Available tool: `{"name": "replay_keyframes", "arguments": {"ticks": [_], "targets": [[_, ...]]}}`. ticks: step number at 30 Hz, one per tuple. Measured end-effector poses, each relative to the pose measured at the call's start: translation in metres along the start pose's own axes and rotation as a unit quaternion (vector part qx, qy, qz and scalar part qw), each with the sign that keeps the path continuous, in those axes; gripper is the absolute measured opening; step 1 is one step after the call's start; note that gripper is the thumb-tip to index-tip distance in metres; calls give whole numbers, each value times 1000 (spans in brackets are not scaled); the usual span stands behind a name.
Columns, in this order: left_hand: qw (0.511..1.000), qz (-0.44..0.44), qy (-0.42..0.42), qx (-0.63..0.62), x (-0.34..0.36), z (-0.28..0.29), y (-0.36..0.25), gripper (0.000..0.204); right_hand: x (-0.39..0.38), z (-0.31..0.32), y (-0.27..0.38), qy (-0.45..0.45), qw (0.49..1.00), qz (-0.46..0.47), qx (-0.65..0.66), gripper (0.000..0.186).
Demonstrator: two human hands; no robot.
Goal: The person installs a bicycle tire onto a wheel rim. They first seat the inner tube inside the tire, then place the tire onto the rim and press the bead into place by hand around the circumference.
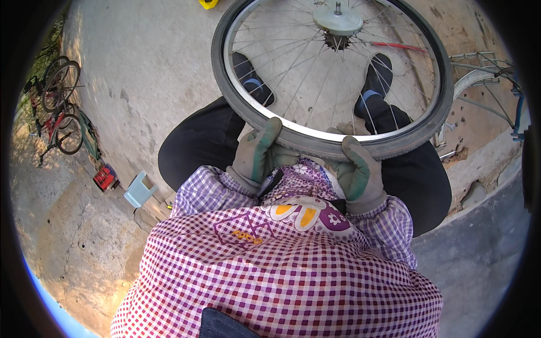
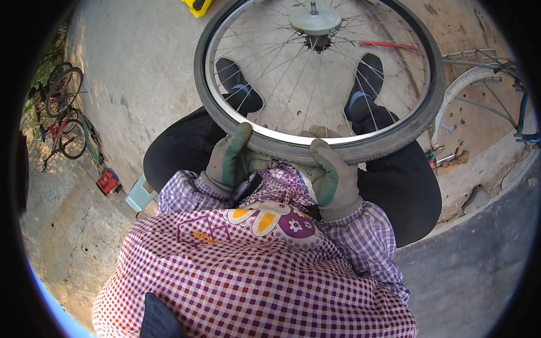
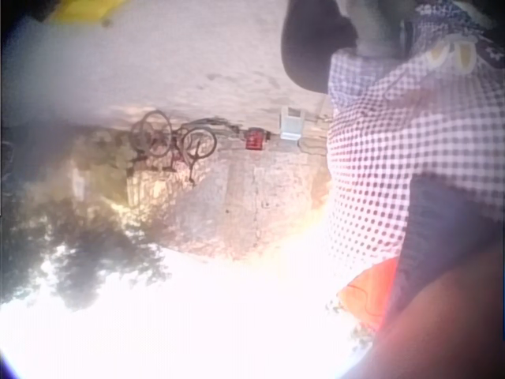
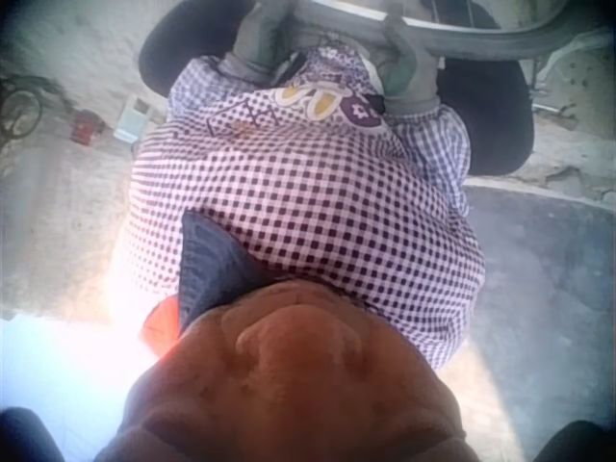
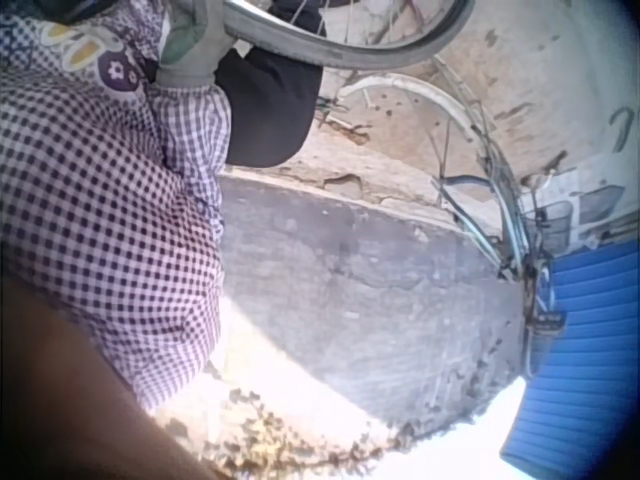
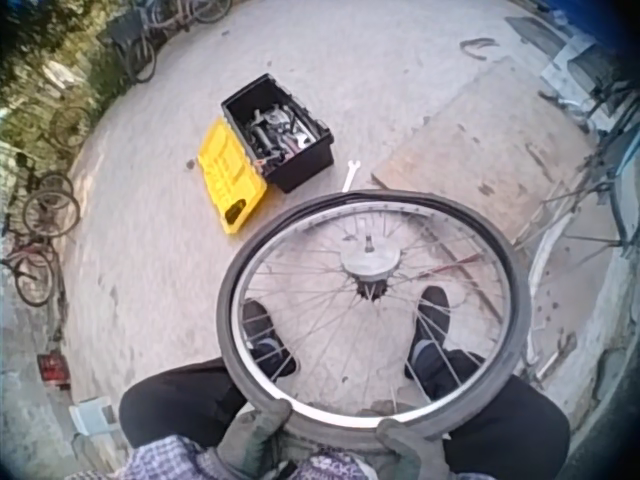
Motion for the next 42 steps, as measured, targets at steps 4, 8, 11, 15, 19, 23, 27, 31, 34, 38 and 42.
{"name": "replay_keyframes", "arguments": {"ticks": [4, 8, 11, 15, 19, 23, 27, 31, 34, 38, 42], "targets": [[999, -13, -24, 17, 1, -1, 4, 43, 0, 8, -4, 8, 998, 24, -55, 29], [999, -9, -19, 30, 0, 2, 5, 48, 0, 16, -7, 16, 998, 20, -55, 29], [998, 27, -24, 41, -3, 2, 7, 44, -1, 16, -6, 22, 994, 39, -98, 29], [933, -241, 40, 264, -5, -1, 9, 45, -2, 8, -6, -20, 998, 7, -53, 35], [999, 5, -44, 1, 4, 10, 17, 45, 1, 6, -10, -36, 997, -23, -62, 39], [996, 29, -83, 9, 9, 23, 23, 44, -9, 8, -6, -41, 965, -194, -169, 41], [995, 10, -96, 10, 12, 33, 22, 42, -25, -13, 28, 100, 891, -245, -369, 24], [994, 3, -111, 5, 16, 36, 18, 40, 4, -36, 71, 30, 883, 0, -469, 24], [992, 5, -122, 30, 20, 33, 21, 39, 70, -32, 56, -26, 669, 101, -736, 51], [986, -3, -159, 55, 25, 30, 29, 38, 112, 1, 24, -7, 562, 23, -827, 68], [983, -20, -163, 78, 30, 34, 30, 38, 125, 14, 12, 30, 572, -45, -819, 77]]}}
Point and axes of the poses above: each hand's wrist, its own x-axis towards the middle knuckle, its own z-axis out of the back of the hand, y = z × x, the point moved 1 cm from there along x, towards the middle knuckle, and after that the axes turned 1 degree about -y, right-handed, at the moved point
